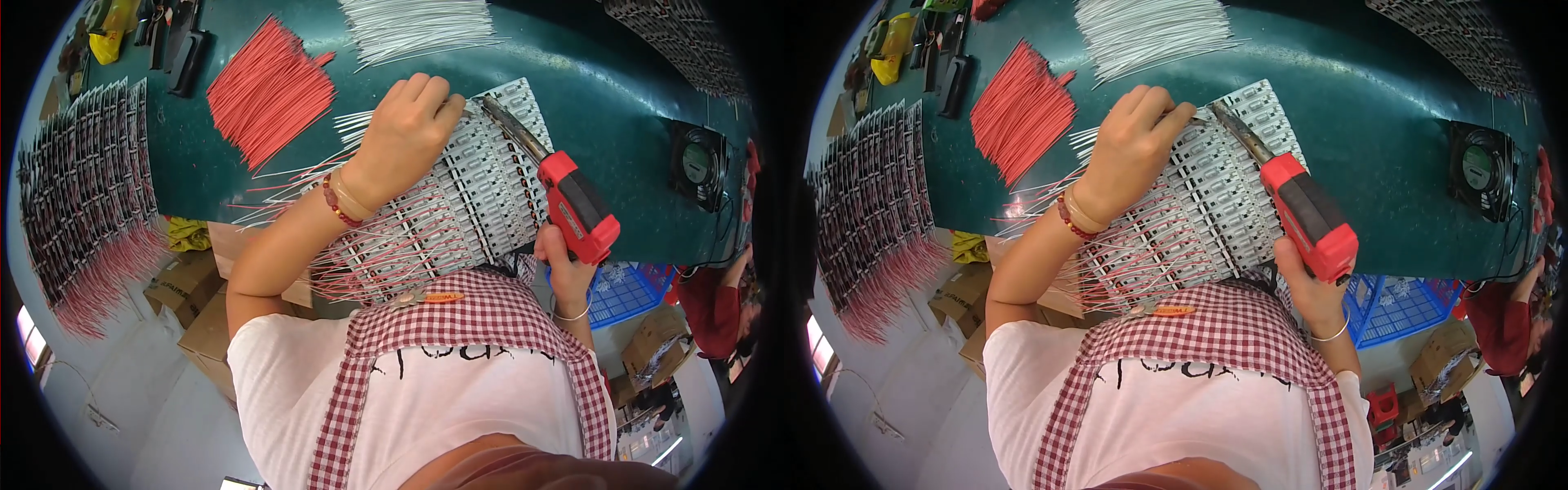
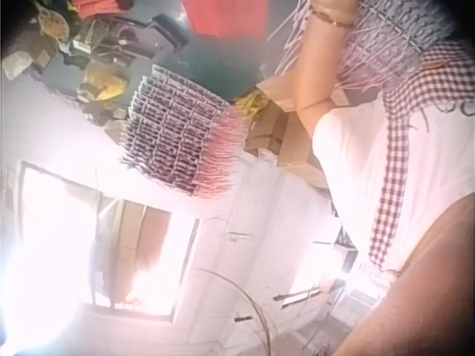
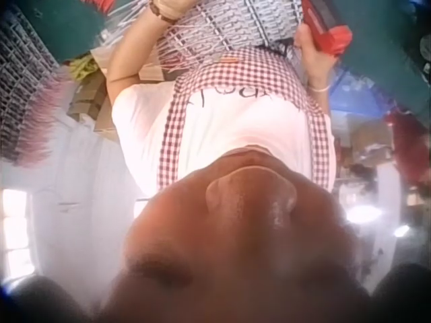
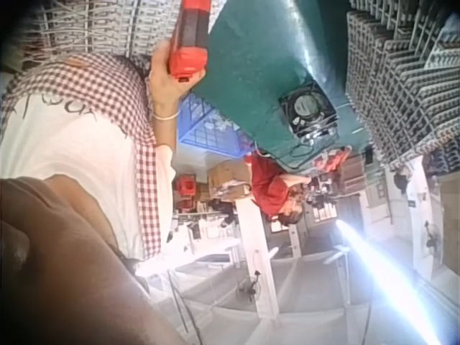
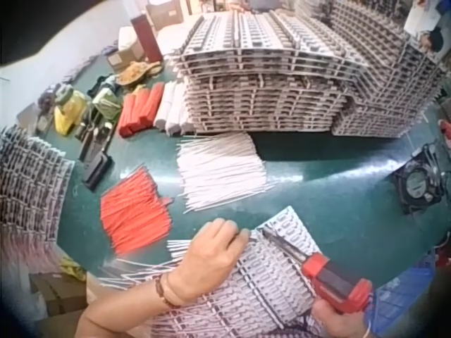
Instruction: The person assembles electronic components by soldering wires onto LED strip units and circuit boards with a soldering iron.
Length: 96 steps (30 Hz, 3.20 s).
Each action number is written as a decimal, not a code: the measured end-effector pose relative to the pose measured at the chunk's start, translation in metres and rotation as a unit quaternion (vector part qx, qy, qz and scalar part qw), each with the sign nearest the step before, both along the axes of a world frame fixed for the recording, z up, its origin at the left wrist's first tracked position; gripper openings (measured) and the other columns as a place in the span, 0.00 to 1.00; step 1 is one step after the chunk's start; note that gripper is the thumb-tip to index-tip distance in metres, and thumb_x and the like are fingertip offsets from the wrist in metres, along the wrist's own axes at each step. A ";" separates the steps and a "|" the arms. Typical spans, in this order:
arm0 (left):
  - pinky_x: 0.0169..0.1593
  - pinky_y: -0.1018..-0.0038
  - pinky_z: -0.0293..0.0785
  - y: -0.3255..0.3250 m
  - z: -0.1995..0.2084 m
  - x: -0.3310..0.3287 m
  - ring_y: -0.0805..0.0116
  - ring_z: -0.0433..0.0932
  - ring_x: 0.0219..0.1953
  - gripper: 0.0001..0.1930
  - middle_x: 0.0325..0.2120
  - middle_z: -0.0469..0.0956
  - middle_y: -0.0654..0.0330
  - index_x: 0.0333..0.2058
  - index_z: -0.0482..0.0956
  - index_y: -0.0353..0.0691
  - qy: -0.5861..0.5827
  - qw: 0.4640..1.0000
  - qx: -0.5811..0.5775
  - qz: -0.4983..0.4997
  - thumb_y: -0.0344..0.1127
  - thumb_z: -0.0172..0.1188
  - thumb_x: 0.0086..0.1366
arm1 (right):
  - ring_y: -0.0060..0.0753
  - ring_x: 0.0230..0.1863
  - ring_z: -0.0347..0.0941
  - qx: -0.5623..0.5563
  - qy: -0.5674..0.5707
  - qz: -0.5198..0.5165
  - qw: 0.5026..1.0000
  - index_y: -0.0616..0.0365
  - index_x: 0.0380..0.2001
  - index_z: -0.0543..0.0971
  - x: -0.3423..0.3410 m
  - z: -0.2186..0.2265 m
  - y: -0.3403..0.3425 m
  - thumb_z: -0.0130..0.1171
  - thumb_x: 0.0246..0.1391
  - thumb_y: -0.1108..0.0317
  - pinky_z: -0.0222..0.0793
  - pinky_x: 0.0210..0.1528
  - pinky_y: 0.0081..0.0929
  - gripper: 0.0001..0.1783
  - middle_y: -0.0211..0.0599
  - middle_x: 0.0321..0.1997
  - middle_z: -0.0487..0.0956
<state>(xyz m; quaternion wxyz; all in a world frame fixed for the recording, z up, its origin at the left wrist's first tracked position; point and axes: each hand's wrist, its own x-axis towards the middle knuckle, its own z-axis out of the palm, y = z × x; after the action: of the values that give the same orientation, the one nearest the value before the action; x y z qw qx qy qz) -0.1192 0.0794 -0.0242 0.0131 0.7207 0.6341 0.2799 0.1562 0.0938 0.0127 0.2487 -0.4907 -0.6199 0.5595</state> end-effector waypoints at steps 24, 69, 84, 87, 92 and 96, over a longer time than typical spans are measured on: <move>0.36 0.71 0.65 -0.005 0.008 0.007 0.64 0.69 0.32 0.09 0.27 0.67 0.59 0.31 0.78 0.34 0.089 0.995 0.052 -0.002 0.29 0.57 0.49 | 0.19 0.20 0.65 -0.049 0.044 0.016 0.998 0.68 0.56 0.69 0.009 0.013 -0.002 0.56 0.62 0.61 0.59 0.23 0.18 0.25 0.32 0.21 0.72; 0.37 0.70 0.65 -0.009 0.004 0.021 0.63 0.68 0.32 0.09 0.27 0.67 0.58 0.31 0.77 0.32 0.047 0.998 -0.005 -0.035 0.28 0.56 0.49 | 0.20 0.19 0.64 -0.032 0.004 0.065 0.997 0.68 0.48 0.71 0.035 -0.003 -0.011 0.55 0.62 0.64 0.59 0.23 0.20 0.18 0.33 0.20 0.72; 0.37 0.70 0.65 -0.009 0.005 0.020 0.63 0.68 0.32 0.09 0.27 0.68 0.58 0.31 0.77 0.33 0.067 0.997 -0.004 -0.029 0.28 0.56 0.49 | 0.21 0.21 0.64 -0.014 0.034 0.047 0.998 0.67 0.58 0.68 0.038 0.000 -0.015 0.56 0.63 0.60 0.60 0.25 0.20 0.26 0.33 0.22 0.72; 0.37 0.70 0.65 -0.011 0.009 0.021 0.63 0.69 0.32 0.10 0.27 0.68 0.58 0.32 0.77 0.32 0.064 0.997 0.020 -0.029 0.28 0.56 0.49 | 0.20 0.21 0.64 -0.017 0.041 0.047 0.998 0.66 0.58 0.68 0.040 0.002 -0.016 0.56 0.63 0.61 0.60 0.25 0.20 0.26 0.33 0.22 0.72; 0.38 0.70 0.67 -0.015 0.008 0.030 0.63 0.69 0.33 0.11 0.28 0.68 0.58 0.33 0.77 0.31 0.042 0.998 -0.012 -0.049 0.28 0.56 0.50 | 0.21 0.21 0.64 -0.030 0.032 0.046 0.998 0.66 0.56 0.69 0.048 -0.003 -0.022 0.56 0.63 0.61 0.60 0.25 0.20 0.24 0.33 0.22 0.72; 0.38 0.70 0.67 -0.016 0.007 0.031 0.63 0.69 0.33 0.11 0.28 0.68 0.58 0.33 0.77 0.31 0.034 0.998 -0.012 -0.047 0.28 0.56 0.50 | 0.23 0.37 0.72 -0.128 0.028 0.042 0.990 0.63 0.43 0.78 0.059 -0.004 -0.022 0.60 0.60 0.71 0.69 0.40 0.25 0.10 0.30 0.37 0.77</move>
<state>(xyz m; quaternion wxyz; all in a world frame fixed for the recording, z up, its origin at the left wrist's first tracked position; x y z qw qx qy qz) -0.0887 0.0639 -0.0168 0.0131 0.7588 0.6027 0.2466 0.2152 0.0713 0.0088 0.1776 -0.4757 -0.5562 0.6578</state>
